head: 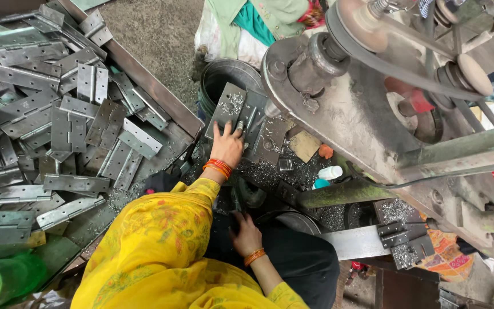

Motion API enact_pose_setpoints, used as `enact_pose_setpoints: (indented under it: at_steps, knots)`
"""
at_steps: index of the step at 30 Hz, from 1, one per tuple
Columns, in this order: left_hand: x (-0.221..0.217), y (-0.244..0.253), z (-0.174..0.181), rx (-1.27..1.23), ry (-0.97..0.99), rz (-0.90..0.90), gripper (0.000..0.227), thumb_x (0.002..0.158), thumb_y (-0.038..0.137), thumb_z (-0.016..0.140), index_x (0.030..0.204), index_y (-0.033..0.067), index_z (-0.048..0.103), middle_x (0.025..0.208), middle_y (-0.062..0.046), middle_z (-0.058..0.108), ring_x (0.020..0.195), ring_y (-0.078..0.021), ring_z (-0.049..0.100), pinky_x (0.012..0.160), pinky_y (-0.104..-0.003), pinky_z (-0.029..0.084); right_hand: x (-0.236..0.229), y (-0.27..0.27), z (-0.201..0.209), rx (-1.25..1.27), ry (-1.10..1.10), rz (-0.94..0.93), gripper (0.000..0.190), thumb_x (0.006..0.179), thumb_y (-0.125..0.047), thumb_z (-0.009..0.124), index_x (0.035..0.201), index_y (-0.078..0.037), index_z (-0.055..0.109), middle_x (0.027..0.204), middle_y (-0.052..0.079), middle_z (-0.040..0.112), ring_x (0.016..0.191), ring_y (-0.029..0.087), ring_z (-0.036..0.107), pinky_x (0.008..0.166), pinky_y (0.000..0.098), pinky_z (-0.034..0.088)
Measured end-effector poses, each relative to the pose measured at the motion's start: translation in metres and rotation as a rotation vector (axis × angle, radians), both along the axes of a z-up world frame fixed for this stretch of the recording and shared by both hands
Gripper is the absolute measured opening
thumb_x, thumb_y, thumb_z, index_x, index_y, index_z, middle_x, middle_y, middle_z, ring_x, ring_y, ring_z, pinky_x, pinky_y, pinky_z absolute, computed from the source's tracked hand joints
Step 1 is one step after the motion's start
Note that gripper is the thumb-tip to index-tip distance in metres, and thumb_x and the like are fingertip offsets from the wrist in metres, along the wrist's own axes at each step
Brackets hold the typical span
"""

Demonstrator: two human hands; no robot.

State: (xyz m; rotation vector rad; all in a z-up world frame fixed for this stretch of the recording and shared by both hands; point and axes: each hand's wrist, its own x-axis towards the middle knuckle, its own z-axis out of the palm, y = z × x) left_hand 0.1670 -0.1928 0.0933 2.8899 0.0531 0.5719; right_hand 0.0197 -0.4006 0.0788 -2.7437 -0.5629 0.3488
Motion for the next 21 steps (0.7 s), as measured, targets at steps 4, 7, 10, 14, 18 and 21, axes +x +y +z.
enact_pose_setpoints:
  at_steps: [4,7,10,14,18,21]
  knots:
    - [-0.004,-0.003,-0.004,-0.007,0.042,0.007,0.030,0.095,0.022,0.053,0.114,0.0134,0.075,0.143,-0.004,0.060,0.143,-0.0352,0.040,0.117,-0.073,0.018,0.002,-0.008,-0.004,-0.023,0.087,-0.040,0.060,0.079,-0.024,0.072,0.137,-0.022,0.059,0.128,0.014,0.063,0.111,0.041,0.064,0.091,0.0497,0.054]
    - [0.006,0.000,-0.007,-0.001,-0.039,0.038,0.034,0.095,0.023,0.053,0.117,0.0119,0.075,0.139,-0.003,0.062,0.141,-0.0361,0.040,0.116,-0.073,0.018,0.029,-0.012,0.017,-0.016,0.043,0.059,0.059,0.081,-0.031,0.075,0.136,-0.018,0.055,0.125,0.014,0.064,0.114,0.040,0.063,0.090,0.0489,0.054]
    - [0.021,-0.006,-0.009,-0.011,-0.044,0.022,0.035,0.093,0.024,0.052,0.117,0.0119,0.075,0.138,-0.002,0.063,0.139,-0.0348,0.040,0.114,-0.074,0.017,0.047,-0.016,0.032,0.032,0.018,0.082,0.051,0.090,-0.033,0.072,0.138,-0.021,0.060,0.129,0.013,0.067,0.115,0.038,0.066,0.094,0.0466,0.055]
    - [0.046,0.000,0.001,-0.082,0.075,-0.021,0.033,0.096,0.028,0.052,0.114,0.0145,0.076,0.138,-0.001,0.062,0.143,-0.0334,0.037,0.118,-0.074,0.015,0.033,-0.008,0.015,0.008,-0.047,0.119,0.062,0.078,-0.025,0.078,0.137,-0.019,0.056,0.137,0.018,0.058,0.116,0.041,0.063,0.095,0.0485,0.054]
    - [0.027,-0.005,-0.004,-0.078,0.045,-0.029,0.034,0.105,0.030,0.049,0.121,0.0154,0.075,0.140,-0.002,0.062,0.148,-0.0348,0.036,0.121,-0.075,0.013,-0.009,-0.009,-0.021,0.001,0.058,-0.017,0.063,0.079,-0.024,0.077,0.138,-0.025,0.056,0.141,0.018,0.053,0.112,0.044,0.062,0.090,0.0510,0.054]
    - [0.011,-0.008,0.000,0.068,0.017,0.018,0.040,0.097,0.032,0.051,0.126,0.0142,0.072,0.146,-0.003,0.058,0.145,-0.0372,0.034,0.114,-0.077,0.010,0.003,-0.002,-0.016,0.000,0.076,-0.020,0.061,0.079,-0.026,0.077,0.137,-0.024,0.057,0.135,0.016,0.058,0.113,0.042,0.063,0.091,0.0503,0.054]
